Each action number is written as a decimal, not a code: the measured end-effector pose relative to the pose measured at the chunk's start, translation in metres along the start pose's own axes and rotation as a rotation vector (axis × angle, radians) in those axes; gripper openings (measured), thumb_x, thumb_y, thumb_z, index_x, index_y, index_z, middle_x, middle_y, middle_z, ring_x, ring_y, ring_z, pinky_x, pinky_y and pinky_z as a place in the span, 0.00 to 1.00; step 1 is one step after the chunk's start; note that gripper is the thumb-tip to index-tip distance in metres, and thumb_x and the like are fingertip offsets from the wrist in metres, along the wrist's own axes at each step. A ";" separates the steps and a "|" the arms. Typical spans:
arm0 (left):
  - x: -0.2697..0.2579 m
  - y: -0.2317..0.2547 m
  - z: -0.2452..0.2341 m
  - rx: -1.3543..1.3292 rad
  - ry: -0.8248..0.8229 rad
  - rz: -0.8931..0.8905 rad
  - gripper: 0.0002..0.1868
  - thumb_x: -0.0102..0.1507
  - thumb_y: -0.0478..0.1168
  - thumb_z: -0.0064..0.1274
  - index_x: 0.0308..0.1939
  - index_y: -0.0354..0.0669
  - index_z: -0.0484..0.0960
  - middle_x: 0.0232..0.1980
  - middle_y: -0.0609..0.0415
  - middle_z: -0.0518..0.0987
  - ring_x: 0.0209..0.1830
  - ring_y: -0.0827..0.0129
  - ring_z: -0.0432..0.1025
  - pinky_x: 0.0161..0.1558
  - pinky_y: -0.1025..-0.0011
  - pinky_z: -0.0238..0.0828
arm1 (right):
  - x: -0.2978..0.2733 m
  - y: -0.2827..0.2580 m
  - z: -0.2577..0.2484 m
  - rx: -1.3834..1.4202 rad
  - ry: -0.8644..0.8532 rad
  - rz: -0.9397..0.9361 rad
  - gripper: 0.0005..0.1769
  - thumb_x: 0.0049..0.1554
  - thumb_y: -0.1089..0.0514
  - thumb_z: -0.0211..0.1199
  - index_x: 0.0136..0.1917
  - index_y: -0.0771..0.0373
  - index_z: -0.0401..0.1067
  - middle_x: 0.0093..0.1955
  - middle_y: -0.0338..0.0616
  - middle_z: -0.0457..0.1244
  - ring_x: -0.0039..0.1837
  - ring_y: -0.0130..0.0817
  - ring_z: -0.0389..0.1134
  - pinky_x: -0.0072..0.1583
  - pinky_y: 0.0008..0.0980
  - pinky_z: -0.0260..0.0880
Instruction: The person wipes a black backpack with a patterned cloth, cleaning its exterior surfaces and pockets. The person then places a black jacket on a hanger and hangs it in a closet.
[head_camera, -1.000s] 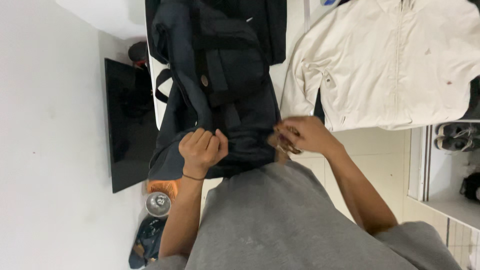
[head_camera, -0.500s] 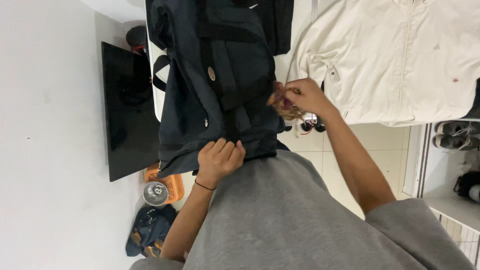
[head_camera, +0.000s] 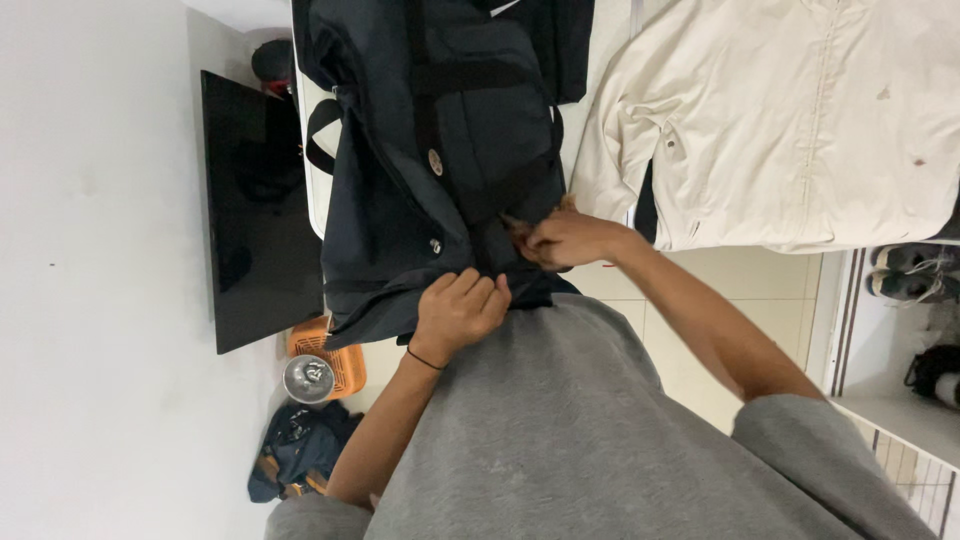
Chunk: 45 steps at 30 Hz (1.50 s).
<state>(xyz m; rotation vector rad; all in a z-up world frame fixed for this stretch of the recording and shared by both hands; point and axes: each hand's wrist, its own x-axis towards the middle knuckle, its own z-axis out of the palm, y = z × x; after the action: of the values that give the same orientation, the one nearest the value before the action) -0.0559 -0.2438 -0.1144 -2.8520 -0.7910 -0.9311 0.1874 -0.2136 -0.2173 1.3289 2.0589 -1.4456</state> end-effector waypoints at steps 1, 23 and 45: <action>-0.001 0.002 -0.001 -0.005 0.005 0.011 0.22 0.61 0.31 0.60 0.18 0.49 0.67 0.22 0.61 0.65 0.24 0.71 0.65 0.26 0.72 0.58 | -0.009 0.004 -0.008 0.013 -0.021 -0.019 0.15 0.56 0.53 0.56 0.49 0.58 0.81 0.46 0.49 0.73 0.52 0.41 0.72 0.68 0.47 0.57; 0.080 -0.057 0.097 -0.282 -1.153 -0.143 0.35 0.46 0.56 0.71 0.51 0.43 0.80 0.54 0.42 0.77 0.54 0.46 0.71 0.50 0.49 0.69 | -0.028 0.059 -0.010 0.897 0.521 -0.211 0.19 0.59 0.68 0.62 0.64 0.63 0.70 0.54 0.46 0.68 0.58 0.36 0.69 0.60 0.31 0.70; -0.055 -0.093 0.083 -0.950 0.067 -1.512 0.03 0.58 0.30 0.53 0.29 0.37 0.75 0.29 0.48 0.77 0.25 0.61 0.74 0.29 0.67 0.74 | 0.054 0.154 -0.021 2.315 0.986 -0.564 0.22 0.64 0.56 0.49 0.69 0.63 0.67 0.67 0.56 0.64 0.68 0.51 0.67 0.71 0.47 0.67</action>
<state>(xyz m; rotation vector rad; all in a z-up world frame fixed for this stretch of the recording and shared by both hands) -0.0934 -0.1723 -0.2240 -2.1245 -3.3448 -1.7393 0.2891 -0.1572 -0.3342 -0.6389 0.1839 1.3632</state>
